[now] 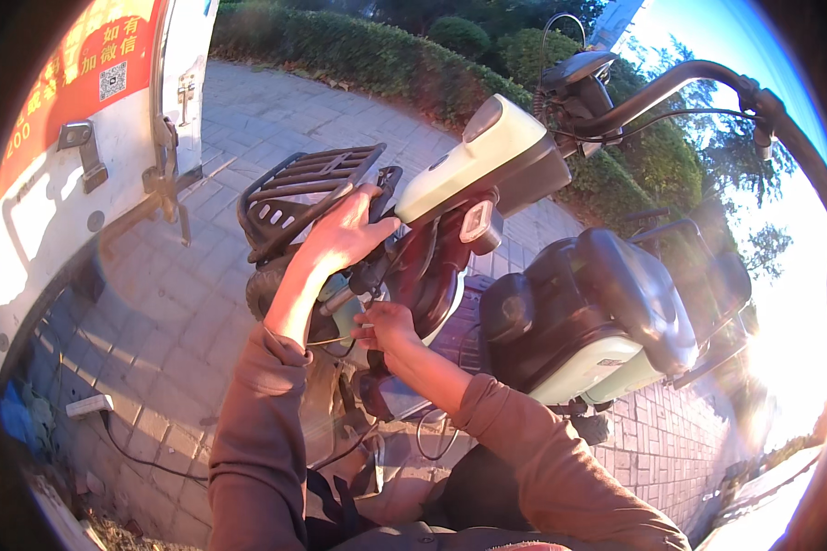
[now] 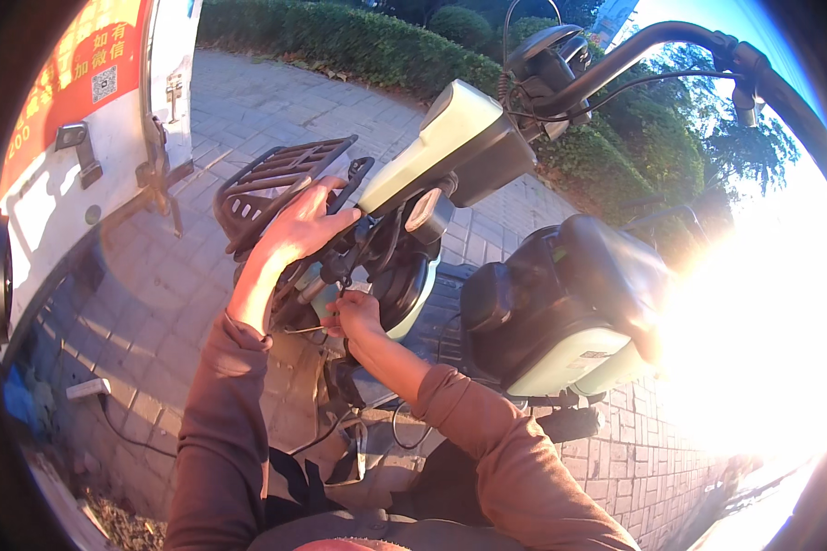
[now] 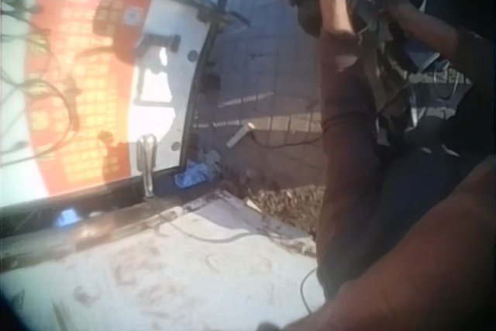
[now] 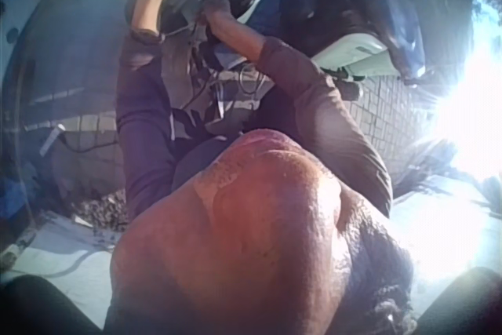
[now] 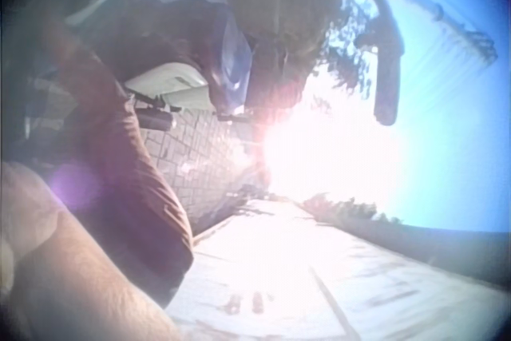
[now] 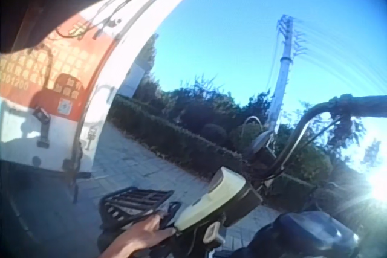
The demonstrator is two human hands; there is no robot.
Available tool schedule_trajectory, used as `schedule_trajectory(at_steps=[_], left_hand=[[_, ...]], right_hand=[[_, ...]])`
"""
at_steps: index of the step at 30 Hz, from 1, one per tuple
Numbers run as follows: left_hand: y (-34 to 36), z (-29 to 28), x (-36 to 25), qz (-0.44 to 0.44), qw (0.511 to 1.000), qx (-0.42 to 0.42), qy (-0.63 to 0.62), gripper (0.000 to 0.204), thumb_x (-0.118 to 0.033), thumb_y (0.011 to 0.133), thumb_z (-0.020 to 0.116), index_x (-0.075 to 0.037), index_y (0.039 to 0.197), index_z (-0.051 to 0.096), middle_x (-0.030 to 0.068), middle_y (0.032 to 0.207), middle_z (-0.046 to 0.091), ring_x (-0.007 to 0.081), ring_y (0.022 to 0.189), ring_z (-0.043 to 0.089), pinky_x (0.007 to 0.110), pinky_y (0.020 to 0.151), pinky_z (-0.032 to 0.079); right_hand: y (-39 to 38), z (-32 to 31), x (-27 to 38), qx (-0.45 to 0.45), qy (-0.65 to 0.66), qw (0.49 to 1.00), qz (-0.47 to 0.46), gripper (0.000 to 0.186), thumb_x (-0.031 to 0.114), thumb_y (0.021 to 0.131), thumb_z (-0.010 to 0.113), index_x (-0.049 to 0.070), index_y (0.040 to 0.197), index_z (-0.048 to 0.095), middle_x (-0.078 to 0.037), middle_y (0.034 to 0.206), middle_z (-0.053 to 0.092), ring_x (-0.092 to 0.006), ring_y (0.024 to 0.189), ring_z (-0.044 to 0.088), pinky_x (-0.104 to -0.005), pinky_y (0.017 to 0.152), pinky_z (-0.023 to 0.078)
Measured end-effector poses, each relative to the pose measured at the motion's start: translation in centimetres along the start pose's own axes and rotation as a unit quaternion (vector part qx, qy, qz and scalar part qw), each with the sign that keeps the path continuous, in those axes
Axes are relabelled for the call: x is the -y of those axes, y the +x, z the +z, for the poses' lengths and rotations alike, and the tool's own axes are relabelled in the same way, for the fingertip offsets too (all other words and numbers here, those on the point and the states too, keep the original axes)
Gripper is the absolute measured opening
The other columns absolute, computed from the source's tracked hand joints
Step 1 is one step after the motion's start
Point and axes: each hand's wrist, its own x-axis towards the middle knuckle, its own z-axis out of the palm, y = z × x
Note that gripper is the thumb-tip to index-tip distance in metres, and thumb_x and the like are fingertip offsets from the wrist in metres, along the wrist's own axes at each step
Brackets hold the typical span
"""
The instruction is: The person walks to a parked scooter and uses a small metal tool to adjust components around the handlebar and front basket area. They repeatedly insert, twist, and reposition the tool while holding the scooter steady with the other hand.
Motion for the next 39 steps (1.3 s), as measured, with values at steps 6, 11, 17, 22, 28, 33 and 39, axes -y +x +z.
schedule_trajectory(at_steps=[6, 11, 17, 22, 28, 33, 39], left_hand=[[0.0, 0.0, -0.1, 0.001, 1.0, 0.002, -0.008, 0.071, -0.045, 0.089, 0.074, -0.002, 0.142, 0.052, 0.0151, 0.1, 0.065, 0.0269, 0.097, 0.064, 0.039, 0.09, 0.05], [-0.1, 0.2, -0.2, 0.025, 0.999, -0.013, -0.021, 0.064, -0.039, 0.093, 0.071, -0.001, 0.141, 0.052, 0.0225, 0.125, 0.067, 0.0369, 0.118, 0.066, 0.043, 0.1, 0.05], [0.2, 0.5, 0.2, 0.049, 0.998, -0.023, -0.016, 0.062, -0.039, 0.093, 0.071, -0.003, 0.141, 0.053, 0.0224, 0.126, 0.066, 0.038, 0.12, 0.064, 0.043, 0.103, 0.048], [0.4, 0.6, 0.6, 0.045, 0.999, -0.011, -0.002, 0.062, -0.039, 0.093, 0.07, -0.004, 0.141, 0.052, 0.0228, 0.13, 0.064, 0.0395, 0.123, 0.062, 0.044, 0.105, 0.047], [0.3, 0.4, 0.5, 0.042, 0.999, -0.014, -0.002, 0.064, -0.041, 0.092, 0.071, -0.003, 0.14, 0.051, 0.0232, 0.127, 0.064, 0.0396, 0.121, 0.063, 0.044, 0.102, 0.048], [0.2, 0.2, 0.0, 0.05, 0.998, -0.024, 0.007, 0.065, -0.041, 0.092, 0.071, -0.003, 0.14, 0.052, 0.0216, 0.127, 0.065, 0.0379, 0.119, 0.064, 0.043, 0.102, 0.048], [-0.1, -0.2, -0.7, 0.027, 0.999, 0.009, -0.027, 0.058, -0.033, 0.094, 0.071, -0.001, 0.14, 0.054, 0.0203, 0.134, 0.061, 0.0357, 0.127, 0.059, 0.043, 0.108, 0.044]], right_hand=[[-6.0, -10.7, 6.7, 0.111, -0.061, 0.99, -0.068, 0.027, 0.014, 0.104, 0.062, -0.001, 0.127, 0.066, -0.011, 0.105, 0.074, -0.0154, 0.077, 0.073, -0.0268, 0.065, 0.059], [-9.2, -25.5, 21.9, -0.063, -0.074, 0.957, -0.273, 0.021, 0.015, 0.105, 0.062, 0.001, 0.12, 0.068, -0.005, 0.091, 0.074, -0.0128, 0.071, 0.072, -0.0249, 0.062, 0.059], [-8.4, -32.3, 45.6, -0.267, -0.235, 0.756, -0.549, 0.033, 0.031, 0.105, 0.065, 0.011, 0.13, 0.07, -0.001, 0.1, 0.07, -0.0082, 0.076, 0.065, -0.0236, 0.067, 0.052], [-3.7, -27.8, 56.4, -0.136, -0.381, 0.655, -0.638, 0.045, 0.03, 0.1, 0.07, 0.007, 0.138, 0.065, -0.004, 0.101, 0.07, -0.0116, 0.083, 0.066, -0.0266, 0.071, 0.052], [-0.2, -22.5, 55.7, -0.091, -0.506, 0.611, -0.602, 0.052, 0.026, 0.098, 0.07, 0.004, 0.143, 0.056, -0.008, 0.1, 0.071, -0.0162, 0.088, 0.067, -0.031, 0.067, 0.055], [1.8, -20.8, 57.0, -0.219, -0.541, 0.585, -0.563, 0.034, 0.032, 0.096, 0.071, 0.002, 0.114, 0.07, -0.011, 0.09, 0.07, -0.0172, 0.085, 0.07, -0.0339, 0.07, 0.056], [4.2, -21.9, 58.4, -0.209, -0.525, 0.419, -0.711, 0.034, 0.035, 0.093, 0.072, 0.001, 0.092, 0.074, -0.008, 0.073, 0.067, -0.0186, 0.059, 0.065, -0.0346, 0.056, 0.051]])
